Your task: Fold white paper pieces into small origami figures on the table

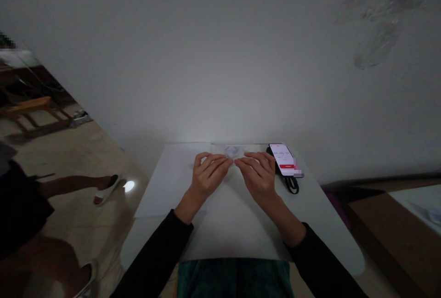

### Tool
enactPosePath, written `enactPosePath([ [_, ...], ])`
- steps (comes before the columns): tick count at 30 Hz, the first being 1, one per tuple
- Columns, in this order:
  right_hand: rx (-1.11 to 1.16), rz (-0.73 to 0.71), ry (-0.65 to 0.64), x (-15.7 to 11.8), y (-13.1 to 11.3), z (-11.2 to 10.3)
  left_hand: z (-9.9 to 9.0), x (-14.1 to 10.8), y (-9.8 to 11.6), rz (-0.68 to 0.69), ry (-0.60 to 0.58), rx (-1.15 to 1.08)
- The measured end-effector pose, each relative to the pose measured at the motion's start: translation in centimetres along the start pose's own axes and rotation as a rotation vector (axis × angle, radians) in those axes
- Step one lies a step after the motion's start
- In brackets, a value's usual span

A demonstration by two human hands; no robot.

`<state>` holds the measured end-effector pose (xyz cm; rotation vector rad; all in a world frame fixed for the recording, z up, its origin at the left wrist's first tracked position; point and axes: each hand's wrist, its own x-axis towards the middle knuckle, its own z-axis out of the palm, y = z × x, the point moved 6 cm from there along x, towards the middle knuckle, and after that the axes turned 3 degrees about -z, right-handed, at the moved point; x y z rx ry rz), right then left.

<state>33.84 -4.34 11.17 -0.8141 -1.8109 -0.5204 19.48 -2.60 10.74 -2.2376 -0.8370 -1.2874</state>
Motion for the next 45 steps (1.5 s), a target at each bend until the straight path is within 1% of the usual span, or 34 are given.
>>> enactPosePath([
  [4, -0.007, -0.019, 0.003, -0.2, -0.2, 0.2, -0.3, 0.5, 0.6, 0.007, 0.026, -0.003],
  [8, 0.002, 0.007, -0.026, -0.2, 0.2, 0.4, -0.5, 0.8, 0.0, -0.026, 0.055, -0.013],
  [12, -0.002, 0.039, -0.015, -0.2, 1.1, 0.3, -0.3, 0.8, -1.4, -0.086, 0.033, 0.016],
  [17, -0.018, 0.080, 0.002, -0.4, 2.7, 0.0, -0.5, 0.5, -3.3, -0.108, 0.059, 0.083],
  [19, -0.025, 0.103, 0.025, -0.4, 3.5, -0.5, -0.8, 0.3, -4.6, -0.131, 0.071, 0.111],
  [21, -0.018, 0.132, 0.055, -0.3, 4.4, -1.0, -1.2, -0.3, -6.4, -0.177, 0.079, 0.133],
  [23, 0.018, 0.211, 0.115, -0.3, 5.4, -1.6, -1.7, -1.0, -8.6, -0.257, 0.076, 0.146],
  [24, 0.054, 0.280, 0.152, -0.3, 6.0, -1.9, -1.9, -1.4, -9.7, -0.312, 0.073, 0.149],
  [25, 0.101, 0.367, 0.190, -0.5, 6.7, -2.1, -2.1, -1.9, -10.7, -0.383, 0.100, 0.154],
  [27, 0.214, 0.568, 0.249, -1.1, 7.7, -2.0, -2.5, -2.9, -12.6, -0.604, 0.208, 0.103],
  [28, 0.276, 0.667, 0.264, -1.5, 8.1, -1.6, -2.2, -3.5, -13.3, -0.723, 0.250, 0.007],
  [30, 0.391, 0.833, 0.268, -2.3, 8.5, -0.5, -0.8, -4.2, -13.7, -0.919, 0.309, -0.268],
  [31, 0.443, 0.893, 0.252, -2.7, 8.6, 0.2, 0.0, -4.3, -13.6, -0.980, 0.310, -0.406],
  [33, 0.529, 0.956, 0.180, -3.2, 8.6, 1.4, 1.2, -3.9, -12.8, -1.015, 0.274, -0.595],
  [34, 0.556, 0.962, 0.138, -3.4, 8.6, 1.8, 1.2, -3.4, -12.3, -0.993, 0.258, -0.619],
  [35, 0.565, 0.949, 0.100, -3.4, 8.5, 2.1, 0.7, -2.9, -11.8, -0.943, 0.259, -0.590],
  [36, 0.558, 0.919, 0.071, -3.3, 8.4, 2.2, -0.1, -2.3, -11.2, -0.871, 0.280, -0.500],
  [38, 0.516, 0.800, 0.022, -2.8, 7.9, 2.0, -2.2, -1.1, -9.2, -0.659, 0.329, -0.205],
  [39, 0.496, 0.717, -0.008, -2.4, 7.4, 2.0, -2.6, -0.4, -7.9, -0.534, 0.301, -0.080],
  [40, 0.482, 0.627, -0.047, -2.0, 6.8, 2.0, -2.5, 0.2, -6.4, -0.398, 0.223, -0.005],
  [42, 0.453, 0.460, -0.118, -1.4, 5.3, 2.0, -1.0, 0.9, -3.4, -0.130, 0.008, 0.057],
  [43, 0.430, 0.389, -0.139, -1.1, 4.6, 1.9, -0.3, 0.9, -2.1, -0.020, -0.055, 0.062],
  [44, 0.401, 0.325, -0.145, -0.9, 3.9, 1.8, 0.2, 0.9, -1.2, 0.040, -0.079, 0.059],
  [45, 0.368, 0.264, -0.141, -0.7, 3.3, 1.6, 0.5, 0.9, -0.6, 0.072, -0.082, 0.050],
])
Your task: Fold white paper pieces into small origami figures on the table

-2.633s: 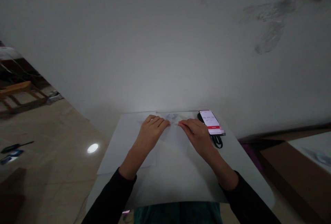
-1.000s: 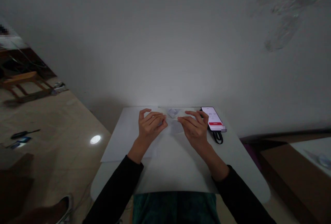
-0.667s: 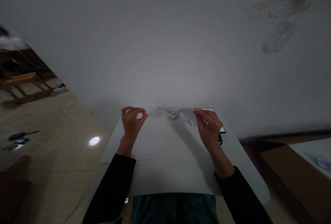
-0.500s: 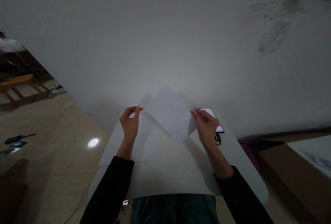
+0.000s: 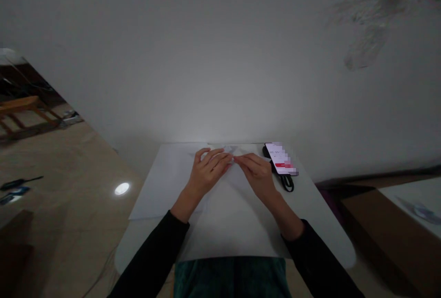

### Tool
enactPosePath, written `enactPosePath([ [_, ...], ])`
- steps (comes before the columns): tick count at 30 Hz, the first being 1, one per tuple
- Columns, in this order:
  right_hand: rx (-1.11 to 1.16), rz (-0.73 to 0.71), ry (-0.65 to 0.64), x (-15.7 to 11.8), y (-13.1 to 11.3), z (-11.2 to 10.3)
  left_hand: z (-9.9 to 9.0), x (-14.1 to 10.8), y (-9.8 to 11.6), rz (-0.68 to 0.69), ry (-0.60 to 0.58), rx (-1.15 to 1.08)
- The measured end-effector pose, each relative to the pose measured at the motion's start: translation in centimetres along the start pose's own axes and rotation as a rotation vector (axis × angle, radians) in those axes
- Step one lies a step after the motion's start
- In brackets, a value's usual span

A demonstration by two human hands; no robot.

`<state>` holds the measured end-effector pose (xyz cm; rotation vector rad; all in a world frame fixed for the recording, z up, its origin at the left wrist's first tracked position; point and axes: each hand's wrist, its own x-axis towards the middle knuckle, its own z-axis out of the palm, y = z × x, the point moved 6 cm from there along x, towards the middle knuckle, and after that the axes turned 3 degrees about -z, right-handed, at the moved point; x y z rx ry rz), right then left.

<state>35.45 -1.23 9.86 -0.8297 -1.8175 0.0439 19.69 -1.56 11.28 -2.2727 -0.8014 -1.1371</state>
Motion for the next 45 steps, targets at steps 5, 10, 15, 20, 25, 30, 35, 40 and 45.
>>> enactPosePath([
  [5, -0.175, -0.220, 0.030, 0.0, -2.4, -0.3, -0.3, 0.5, 0.3, 0.039, 0.073, -0.094],
  [10, -0.211, -0.256, 0.072, -0.2, -3.2, -0.5, -0.9, 1.6, 0.0, 0.025, -0.010, -0.258],
  [15, -0.179, -0.212, 0.127, -0.2, -2.6, -1.0, -1.0, 2.4, -1.4, -0.108, -0.077, -0.261],
  [20, -0.203, -0.183, 0.201, 0.0, -1.3, -2.0, -1.2, 2.2, -3.9, -0.218, -0.072, -0.181],
  [25, -0.192, -0.076, 0.244, 0.2, 0.0, -3.3, -1.1, 0.7, -7.8, -0.353, -0.061, -0.132],
  [30, 0.006, 0.290, 0.464, -0.1, 2.7, -4.9, -0.8, -3.2, -12.5, -0.754, 0.066, -0.223],
  [35, 0.481, 0.671, 0.679, -2.0, 6.3, -2.4, 2.7, -5.2, -10.3, -1.040, 0.160, -0.922],
  [40, 0.681, 0.836, 0.705, -3.8, 7.3, 0.8, 5.9, -4.8, -5.8, -1.129, 0.164, -1.384],
  [45, 0.720, 0.892, 0.681, -4.5, 7.1, 2.0, 6.5, -5.4, -5.1, -1.175, 0.173, -1.397],
])
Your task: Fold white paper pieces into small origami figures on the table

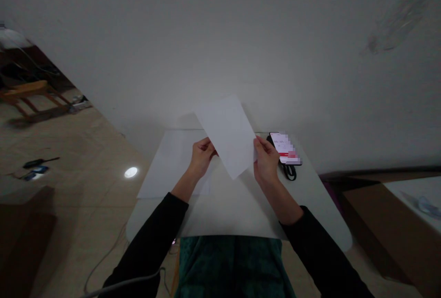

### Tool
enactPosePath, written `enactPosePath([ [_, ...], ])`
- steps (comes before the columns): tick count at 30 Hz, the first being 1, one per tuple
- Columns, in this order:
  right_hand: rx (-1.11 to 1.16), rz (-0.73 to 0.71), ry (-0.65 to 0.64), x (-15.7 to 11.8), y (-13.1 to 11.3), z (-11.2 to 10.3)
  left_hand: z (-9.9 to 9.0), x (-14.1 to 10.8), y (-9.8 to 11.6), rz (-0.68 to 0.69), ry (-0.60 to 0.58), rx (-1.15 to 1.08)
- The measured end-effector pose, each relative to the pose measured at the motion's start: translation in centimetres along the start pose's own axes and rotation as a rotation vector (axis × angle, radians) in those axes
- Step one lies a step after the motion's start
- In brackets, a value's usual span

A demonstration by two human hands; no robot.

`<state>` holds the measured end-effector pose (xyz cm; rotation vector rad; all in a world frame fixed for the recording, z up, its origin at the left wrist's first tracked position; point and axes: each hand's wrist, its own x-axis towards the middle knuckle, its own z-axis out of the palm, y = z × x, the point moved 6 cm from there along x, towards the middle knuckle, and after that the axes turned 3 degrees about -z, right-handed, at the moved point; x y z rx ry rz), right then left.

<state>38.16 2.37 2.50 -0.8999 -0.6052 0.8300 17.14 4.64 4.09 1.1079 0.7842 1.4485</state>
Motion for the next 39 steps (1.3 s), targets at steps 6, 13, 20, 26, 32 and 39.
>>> enactPosePath([
  [6, -0.017, -0.001, 0.015, 0.2, 0.0, -0.2, -0.7, 0.0, 0.6, 0.021, 0.007, -0.063],
  [13, 0.009, -0.014, 0.047, 0.0, 0.0, -0.2, -0.6, 0.0, 0.3, -0.013, 0.036, -0.055],
  [20, -0.027, -0.042, 0.019, 0.1, 0.0, -0.3, -0.5, 0.0, -0.4, -0.081, 0.025, -0.082],
  [26, -0.066, -0.030, 0.001, 0.1, 0.6, -0.3, -0.7, 0.0, -1.3, -0.157, 0.003, -0.090],
  [32, -0.065, 0.082, -0.079, -0.9, 2.0, 0.4, -0.5, -0.4, -2.1, -0.269, 0.056, -0.080],
  [39, -0.227, 0.105, -0.287, -2.1, 3.0, 1.7, -1.2, -0.1, 1.4, 0.137, 0.182, 0.182],
])
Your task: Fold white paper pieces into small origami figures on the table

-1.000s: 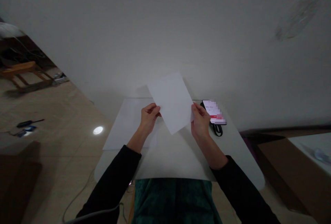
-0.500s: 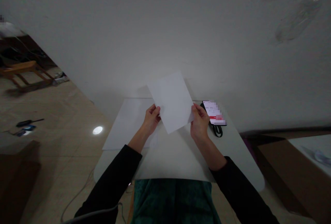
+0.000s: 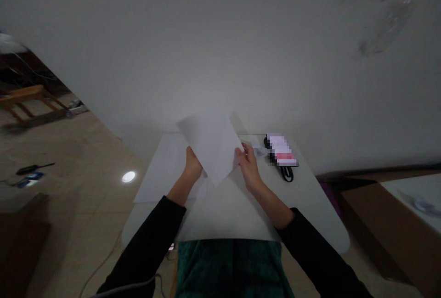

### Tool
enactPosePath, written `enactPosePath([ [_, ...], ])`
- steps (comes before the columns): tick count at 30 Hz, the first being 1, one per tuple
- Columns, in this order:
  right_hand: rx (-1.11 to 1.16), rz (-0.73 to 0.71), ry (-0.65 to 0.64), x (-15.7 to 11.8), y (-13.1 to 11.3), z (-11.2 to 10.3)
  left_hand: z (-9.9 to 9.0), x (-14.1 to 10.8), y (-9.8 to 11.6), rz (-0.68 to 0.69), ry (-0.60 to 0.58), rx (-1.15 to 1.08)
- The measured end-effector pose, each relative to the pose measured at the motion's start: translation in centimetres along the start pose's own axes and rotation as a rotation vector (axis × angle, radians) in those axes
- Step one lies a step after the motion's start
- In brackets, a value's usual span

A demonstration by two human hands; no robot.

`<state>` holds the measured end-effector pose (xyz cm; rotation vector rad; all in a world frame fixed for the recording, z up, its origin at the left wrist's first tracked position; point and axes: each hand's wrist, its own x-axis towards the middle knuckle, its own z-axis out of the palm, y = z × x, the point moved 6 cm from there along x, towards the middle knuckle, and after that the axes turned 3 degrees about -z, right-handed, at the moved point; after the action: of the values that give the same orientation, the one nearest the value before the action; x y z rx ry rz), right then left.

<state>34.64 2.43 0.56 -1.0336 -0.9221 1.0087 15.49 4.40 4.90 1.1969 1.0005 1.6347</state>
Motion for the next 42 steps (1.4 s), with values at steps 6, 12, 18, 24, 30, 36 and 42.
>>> enactPosePath([
  [6, 0.244, 0.274, -0.356, -0.8, -1.3, 2.2, -0.8, 1.1, 3.4, 0.297, -0.293, 0.213],
  [12, 0.229, 0.258, -0.467, -1.3, -2.0, 3.1, -0.5, 0.7, 4.5, 0.425, -0.229, 0.330],
  [18, 0.192, 0.149, -0.373, 0.3, -4.0, 1.0, 0.9, -1.2, 6.3, 0.543, -0.263, 0.569],
  [24, -0.057, -0.134, -0.251, 1.3, -6.4, -1.0, 1.0, -1.7, 8.9, 0.757, -0.297, 0.882],
  [30, -0.664, -0.855, -0.174, -2.3, -13.2, 0.3, 0.2, -5.6, 15.6, 1.326, 0.297, 0.901],
  [36, -1.017, -1.213, -0.220, -5.7, -14.0, 3.6, 5.8, -6.3, 11.8, 1.232, -0.257, 1.106],
  [42, -0.998, -1.181, -0.153, -5.3, -13.2, 3.1, 5.0, -5.6, 9.8, 1.173, -0.256, 1.082],
])
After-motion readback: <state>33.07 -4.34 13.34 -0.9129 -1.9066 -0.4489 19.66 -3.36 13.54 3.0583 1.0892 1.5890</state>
